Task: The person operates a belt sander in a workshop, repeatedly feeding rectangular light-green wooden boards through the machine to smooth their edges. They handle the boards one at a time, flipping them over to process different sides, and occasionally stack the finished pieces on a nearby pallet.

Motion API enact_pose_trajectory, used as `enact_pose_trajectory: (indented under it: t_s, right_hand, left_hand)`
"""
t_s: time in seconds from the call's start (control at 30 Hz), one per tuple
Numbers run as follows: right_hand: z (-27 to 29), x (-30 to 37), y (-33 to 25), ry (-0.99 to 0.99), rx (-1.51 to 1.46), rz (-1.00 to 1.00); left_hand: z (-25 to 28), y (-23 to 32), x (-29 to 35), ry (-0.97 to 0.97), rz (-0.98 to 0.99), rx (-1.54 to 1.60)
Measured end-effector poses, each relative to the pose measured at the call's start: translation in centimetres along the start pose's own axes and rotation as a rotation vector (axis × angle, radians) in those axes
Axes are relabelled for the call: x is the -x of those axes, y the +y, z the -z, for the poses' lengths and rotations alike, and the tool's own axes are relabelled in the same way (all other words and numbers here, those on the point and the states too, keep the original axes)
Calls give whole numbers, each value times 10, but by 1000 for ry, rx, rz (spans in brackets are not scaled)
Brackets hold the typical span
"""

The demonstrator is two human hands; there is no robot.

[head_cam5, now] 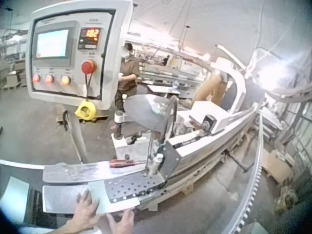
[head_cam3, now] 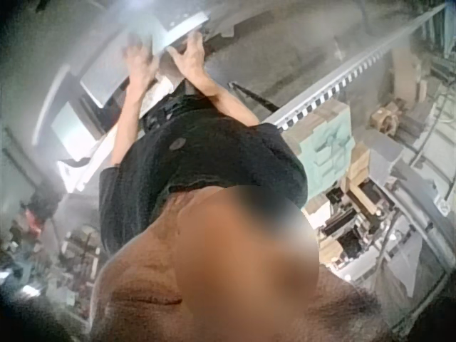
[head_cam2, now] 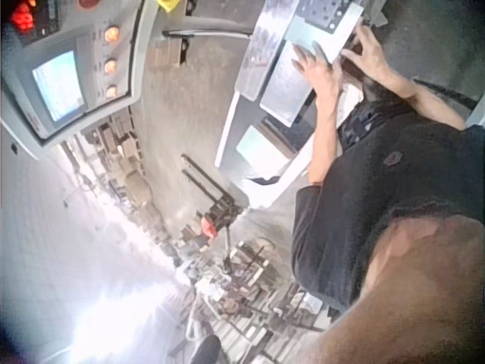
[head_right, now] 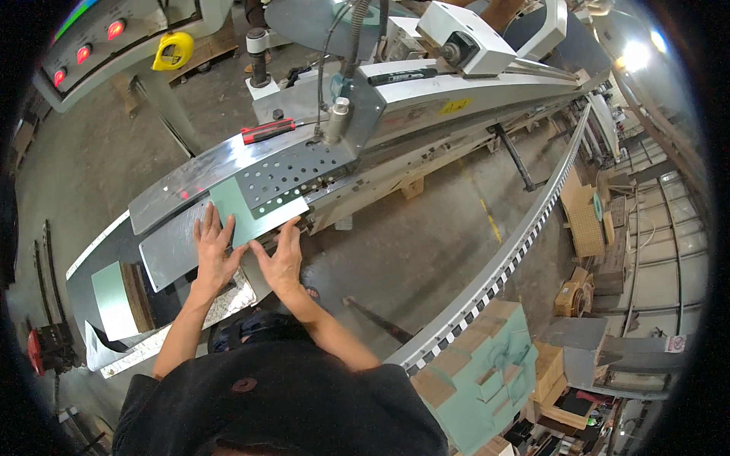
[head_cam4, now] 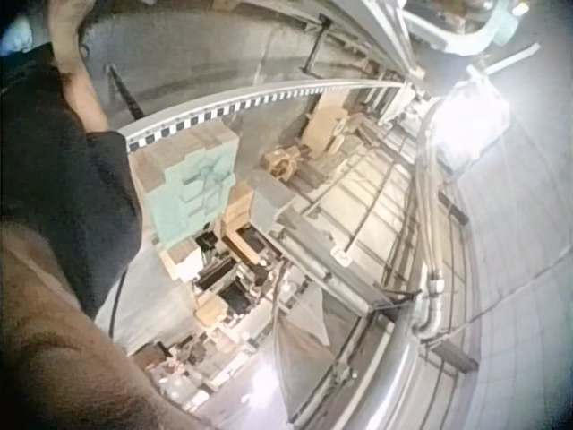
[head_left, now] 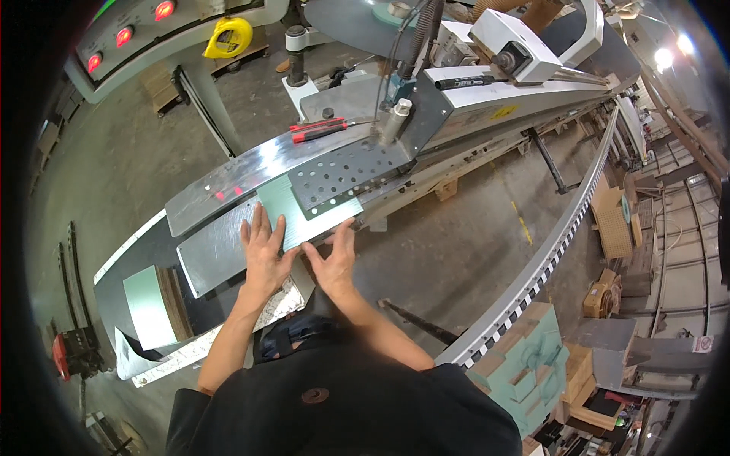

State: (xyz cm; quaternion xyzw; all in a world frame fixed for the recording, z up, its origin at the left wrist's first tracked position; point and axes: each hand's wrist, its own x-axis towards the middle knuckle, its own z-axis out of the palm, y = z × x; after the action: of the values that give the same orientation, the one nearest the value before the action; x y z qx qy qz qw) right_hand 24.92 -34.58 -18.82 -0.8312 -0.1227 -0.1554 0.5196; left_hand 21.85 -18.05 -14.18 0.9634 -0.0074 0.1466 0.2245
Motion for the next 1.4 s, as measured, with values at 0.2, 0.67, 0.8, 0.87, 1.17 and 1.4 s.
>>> enact_pose_trajectory:
  t_s: [0.2, 0.67, 0.8, 0.87, 1.17, 1.4]
  right_hand:
    - [43, -41, 43, 28, 6, 43]
    - [129, -118, 134, 128, 54, 58]
    - [143, -129, 156, 198, 34, -116]
    - [145, -118, 147, 282, -97, -181]
    - [99, -13, 78, 9, -166, -365]
    - [45, 12, 26, -170, -182, -256]
  left_hand:
    - [-33, 51, -46, 50, -36, 81]
    - [-119, 127, -126, 157, -162, 226]
    - [-81, 131, -118, -153, -101, 320]
    - [-57, 112, -88, -99, -360, 503]
    - [149, -107, 110, 607, 341, -339]
    - [177, -172, 167, 116, 1018, -374]
